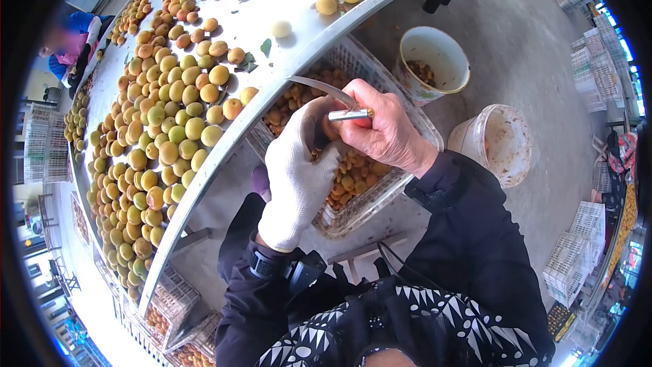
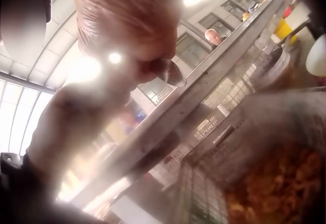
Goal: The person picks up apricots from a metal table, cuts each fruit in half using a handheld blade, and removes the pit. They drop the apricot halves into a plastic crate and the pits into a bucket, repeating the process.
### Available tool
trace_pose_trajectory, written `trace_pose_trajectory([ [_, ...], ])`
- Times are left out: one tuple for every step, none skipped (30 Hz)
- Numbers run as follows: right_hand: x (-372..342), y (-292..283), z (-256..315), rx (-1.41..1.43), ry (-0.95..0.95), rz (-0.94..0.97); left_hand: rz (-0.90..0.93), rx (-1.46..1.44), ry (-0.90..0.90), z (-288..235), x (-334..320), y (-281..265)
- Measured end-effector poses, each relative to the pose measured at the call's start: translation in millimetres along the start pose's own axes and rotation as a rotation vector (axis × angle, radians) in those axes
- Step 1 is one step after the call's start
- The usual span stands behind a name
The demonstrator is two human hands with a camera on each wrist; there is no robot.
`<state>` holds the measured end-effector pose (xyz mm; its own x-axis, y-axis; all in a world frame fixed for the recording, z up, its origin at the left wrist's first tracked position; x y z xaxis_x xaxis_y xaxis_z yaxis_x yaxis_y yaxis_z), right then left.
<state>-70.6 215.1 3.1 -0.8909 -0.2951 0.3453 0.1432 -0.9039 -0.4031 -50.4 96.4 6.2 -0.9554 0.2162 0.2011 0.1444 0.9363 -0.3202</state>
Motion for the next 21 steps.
trace_pose_trajectory([
  [0.2,-0.1,1.5,-0.006,-0.016,-0.013,0.001,0.001,-0.001,-1.3,-0.3,-0.1],
  [-0.3,-0.2,2.8,-0.011,-0.030,-0.027,-0.013,0.001,-0.002,-2.4,-0.8,-1.4],
  [-1.1,0.7,2.5,-0.011,-0.028,-0.028,-0.027,0.001,-0.002,-2.9,-1.2,-2.5],
  [-2.1,-0.9,2.8,0.003,-0.032,-0.056,-0.026,0.001,-0.002,-0.2,-0.5,-1.4],
  [-2.9,-1.7,3.1,0.017,-0.038,-0.084,-0.060,-0.087,-0.018,7.0,0.9,-3.3],
  [-2.8,2.4,1.9,0.017,-0.041,-0.081,-0.097,-0.174,-0.033,11.9,1.9,-6.4],
  [-2.5,0.3,0.5,0.080,-0.045,-0.146,-0.101,-0.174,-0.032,10.5,3.3,-8.2],
  [-3.0,-4.0,0.5,0.144,-0.048,-0.213,-0.070,-0.255,-0.077,12.7,5.0,-6.7],
  [-4.6,-5.5,4.0,0.144,-0.050,-0.212,-0.038,-0.337,-0.123,15.9,6.5,-4.4],
  [-4.8,0.1,-7.8,0.396,0.167,-0.157,-0.036,-0.477,-0.182,23.6,7.3,-3.6],
  [-10.2,13.6,-20.0,0.645,0.387,-0.097,-0.026,-0.481,-0.180,22.3,10.3,-6.8],
  [-9.0,15.8,-18.9,0.678,0.376,-0.124,-0.032,-0.497,-0.167,21.2,12.2,-8.8],
  [-9.2,17.2,-22.4,0.680,0.374,-0.118,-0.038,-0.513,-0.155,20.3,13.7,-10.7],
  [-11.5,20.3,-32.2,0.747,0.418,-0.125,-0.043,-0.510,-0.154,22.0,15.3,-12.7],
  [-13.3,23.9,-40.4,0.815,0.460,-0.133,-0.040,-0.645,-0.205,29.2,16.1,-11.4],
  [-13.2,21.3,-44.0,0.820,0.455,-0.178,-0.037,-0.780,-0.256,34.4,16.5,-9.2],
  [-11.6,19.8,-48.1,0.896,0.443,-0.218,-0.119,-0.753,-0.221,32.3,17.5,-16.7],
  [-12.3,19.0,-51.8,0.930,0.479,-0.224,-0.157,-0.928,-0.275,43.3,16.9,-15.3],
  [-12.9,18.6,-54.0,0.962,0.516,-0.229,-0.194,-1.102,-0.327,56.8,16.1,-12.8],
  [-15.6,20.8,-57.6,1.018,0.575,-0.258,-0.200,-1.100,-0.324,63.4,17.1,-14.1],
  [-16.1,20.3,-59.5,1.019,0.573,-0.251,-0.144,-1.203,-0.347,68.2,18.1,-8.1],
])
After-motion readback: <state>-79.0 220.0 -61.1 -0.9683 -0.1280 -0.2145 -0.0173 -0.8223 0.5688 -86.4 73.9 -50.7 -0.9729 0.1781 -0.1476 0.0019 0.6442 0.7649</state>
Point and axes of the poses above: each hand's wrist, its own x-axis towards the middle knuckle, its own y-axis out of the palm, z = x × y, the point moved 10 cm from there along x, towards the middle knuckle, and after that the axes turned 4 degrees about -x, right-handed, at the moved point
